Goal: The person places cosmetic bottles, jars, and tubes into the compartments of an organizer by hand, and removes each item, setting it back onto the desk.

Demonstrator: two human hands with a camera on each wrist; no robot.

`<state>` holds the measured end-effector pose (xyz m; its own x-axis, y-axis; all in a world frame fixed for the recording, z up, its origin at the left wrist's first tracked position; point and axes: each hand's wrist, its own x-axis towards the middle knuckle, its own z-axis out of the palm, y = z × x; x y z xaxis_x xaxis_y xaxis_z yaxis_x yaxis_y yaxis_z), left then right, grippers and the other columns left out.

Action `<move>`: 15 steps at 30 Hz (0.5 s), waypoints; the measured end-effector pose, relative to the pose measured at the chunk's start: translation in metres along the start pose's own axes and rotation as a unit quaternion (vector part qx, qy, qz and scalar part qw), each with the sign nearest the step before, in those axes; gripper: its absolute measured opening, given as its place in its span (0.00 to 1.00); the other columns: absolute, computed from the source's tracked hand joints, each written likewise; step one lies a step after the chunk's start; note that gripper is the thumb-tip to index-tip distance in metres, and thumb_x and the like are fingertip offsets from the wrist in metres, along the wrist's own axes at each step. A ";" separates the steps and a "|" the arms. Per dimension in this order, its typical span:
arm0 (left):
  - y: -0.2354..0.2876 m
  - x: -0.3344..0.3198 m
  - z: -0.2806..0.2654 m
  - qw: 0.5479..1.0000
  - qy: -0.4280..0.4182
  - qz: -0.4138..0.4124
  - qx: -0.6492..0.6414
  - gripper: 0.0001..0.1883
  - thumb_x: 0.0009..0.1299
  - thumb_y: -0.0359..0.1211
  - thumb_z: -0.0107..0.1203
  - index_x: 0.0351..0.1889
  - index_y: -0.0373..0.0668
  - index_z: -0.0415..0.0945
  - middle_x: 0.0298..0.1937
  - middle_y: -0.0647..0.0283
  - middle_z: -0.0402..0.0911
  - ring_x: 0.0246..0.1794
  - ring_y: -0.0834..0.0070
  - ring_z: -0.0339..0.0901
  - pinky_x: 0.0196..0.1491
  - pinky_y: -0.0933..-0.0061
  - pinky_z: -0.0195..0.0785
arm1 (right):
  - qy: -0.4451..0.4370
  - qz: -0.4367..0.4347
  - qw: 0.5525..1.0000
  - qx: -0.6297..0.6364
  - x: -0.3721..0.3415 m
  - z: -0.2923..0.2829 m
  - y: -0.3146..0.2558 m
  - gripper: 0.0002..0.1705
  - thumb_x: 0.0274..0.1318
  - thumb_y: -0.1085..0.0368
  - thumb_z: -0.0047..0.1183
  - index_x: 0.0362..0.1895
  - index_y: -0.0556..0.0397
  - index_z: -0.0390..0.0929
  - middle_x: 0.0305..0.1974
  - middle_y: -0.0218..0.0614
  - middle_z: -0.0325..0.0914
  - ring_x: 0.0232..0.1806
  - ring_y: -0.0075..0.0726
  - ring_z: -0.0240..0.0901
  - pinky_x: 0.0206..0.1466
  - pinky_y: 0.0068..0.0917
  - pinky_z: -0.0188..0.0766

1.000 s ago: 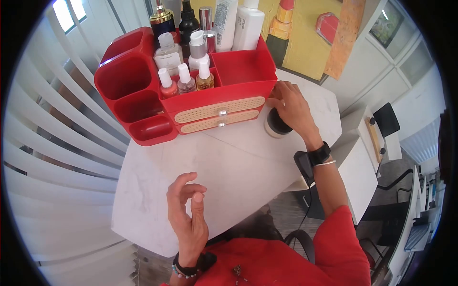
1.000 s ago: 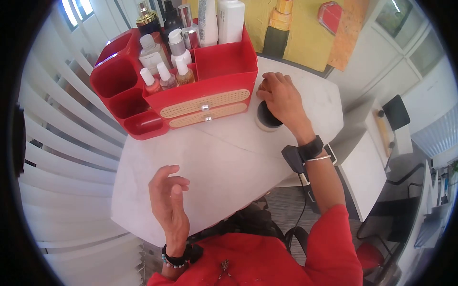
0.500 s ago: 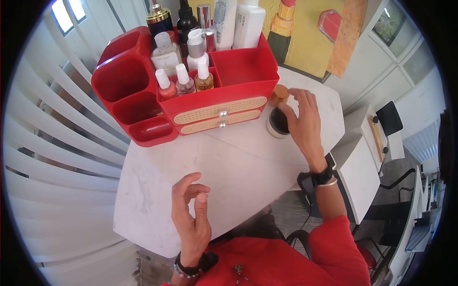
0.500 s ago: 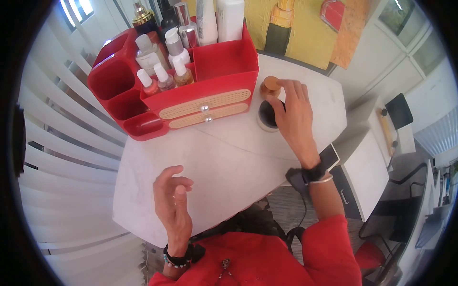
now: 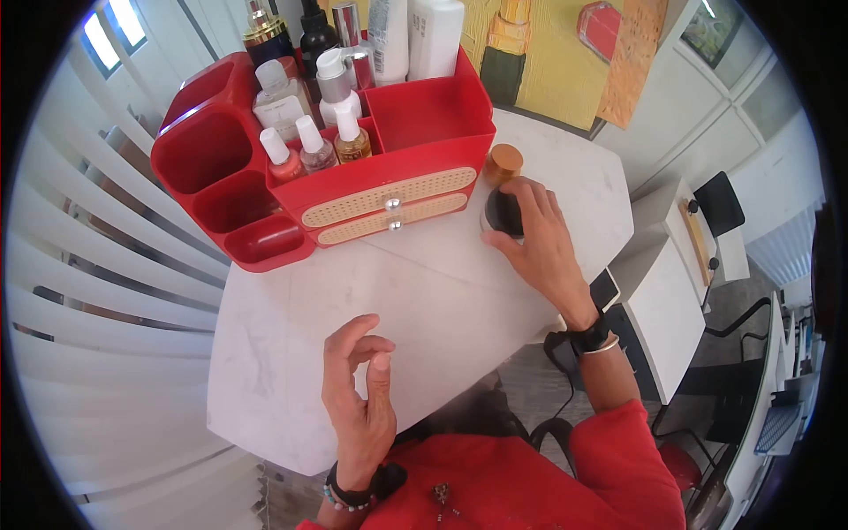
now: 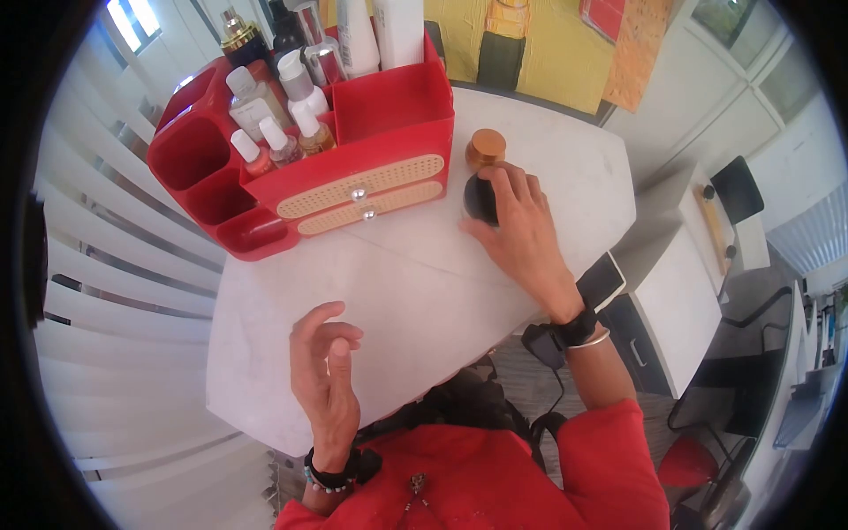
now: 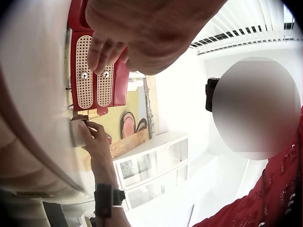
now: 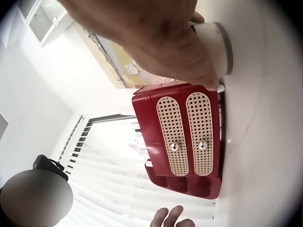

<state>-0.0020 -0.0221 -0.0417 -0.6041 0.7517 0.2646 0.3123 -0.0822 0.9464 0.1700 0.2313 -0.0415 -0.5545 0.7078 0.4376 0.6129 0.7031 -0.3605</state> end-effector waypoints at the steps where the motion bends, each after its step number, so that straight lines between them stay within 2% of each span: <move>1: 0.000 -0.001 0.000 1.000 -0.001 0.000 0.001 0.20 0.90 0.43 0.56 0.68 0.36 0.77 0.53 0.59 0.84 0.47 0.72 0.83 0.53 0.69 0.76 | -0.013 0.028 0.999 0.009 0.001 0.002 0.000 0.35 0.57 0.62 0.75 0.66 0.56 0.74 0.64 0.49 0.78 0.67 0.61 0.73 0.69 0.52 0.73; 5: -0.002 -0.001 -0.001 1.000 -0.008 0.009 -0.002 0.20 0.90 0.41 0.56 0.68 0.35 0.77 0.57 0.58 0.82 0.47 0.72 0.83 0.53 0.68 0.77 | -0.011 0.056 0.998 0.004 -0.001 0.007 0.003 0.36 0.56 0.62 0.75 0.66 0.55 0.74 0.63 0.49 0.78 0.67 0.62 0.74 0.69 0.53 0.73; 8: -0.003 -0.003 -0.002 1.000 -0.011 0.009 0.000 0.20 0.90 0.41 0.56 0.68 0.34 0.77 0.58 0.58 0.82 0.47 0.72 0.83 0.53 0.68 0.77 | 0.013 0.055 0.997 0.049 -0.010 0.003 -0.003 0.37 0.58 0.60 0.76 0.67 0.55 0.73 0.62 0.48 0.79 0.64 0.57 0.77 0.68 0.48 0.75; 10: -0.003 -0.004 -0.002 1.000 -0.012 0.003 0.006 0.20 0.90 0.40 0.56 0.68 0.34 0.77 0.58 0.59 0.82 0.47 0.72 0.84 0.53 0.68 0.77 | -0.015 0.114 0.969 0.220 -0.019 -0.015 -0.023 0.38 0.58 0.59 0.77 0.69 0.55 0.73 0.61 0.44 0.80 0.62 0.47 0.79 0.67 0.42 0.76; 11: -0.002 -0.004 -0.002 1.000 -0.030 -0.008 0.003 0.21 0.89 0.41 0.58 0.70 0.35 0.75 0.62 0.57 0.81 0.50 0.70 0.84 0.55 0.67 0.78 | -0.019 0.115 0.968 0.220 -0.023 -0.019 -0.029 0.38 0.58 0.59 0.77 0.69 0.55 0.73 0.61 0.44 0.80 0.62 0.47 0.79 0.67 0.42 0.76; 13: 0.000 -0.004 0.002 0.999 -0.047 -0.025 0.002 0.24 0.88 0.41 0.60 0.72 0.35 0.74 0.66 0.56 0.79 0.53 0.69 0.84 0.56 0.66 0.78 | -0.053 0.108 0.909 0.400 -0.032 -0.024 -0.039 0.40 0.58 0.59 0.79 0.70 0.55 0.72 0.62 0.39 0.79 0.61 0.38 0.78 0.67 0.37 0.76; 14: 0.001 -0.004 0.008 0.998 -0.046 -0.010 -0.029 0.29 0.85 0.43 0.63 0.76 0.36 0.70 0.72 0.55 0.75 0.59 0.65 0.82 0.59 0.62 0.78 | -0.057 0.110 0.907 0.401 -0.036 -0.024 -0.046 0.40 0.58 0.59 0.79 0.70 0.55 0.72 0.62 0.39 0.79 0.61 0.38 0.78 0.67 0.37 0.76; 15: 0.001 -0.003 0.013 0.997 -0.045 0.006 -0.059 0.36 0.83 0.44 0.67 0.80 0.37 0.65 0.78 0.53 0.71 0.66 0.61 0.80 0.63 0.59 0.78 | -0.064 0.099 0.874 0.471 -0.039 -0.023 -0.057 0.41 0.57 0.60 0.80 0.71 0.55 0.72 0.62 0.37 0.78 0.62 0.36 0.78 0.67 0.37 0.75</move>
<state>0.0098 -0.0165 -0.0436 -0.5311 0.8055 0.2629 0.2267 -0.1638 0.9601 0.1698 0.1625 -0.0191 -0.5852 0.7814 0.2168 0.0008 0.2679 -0.9634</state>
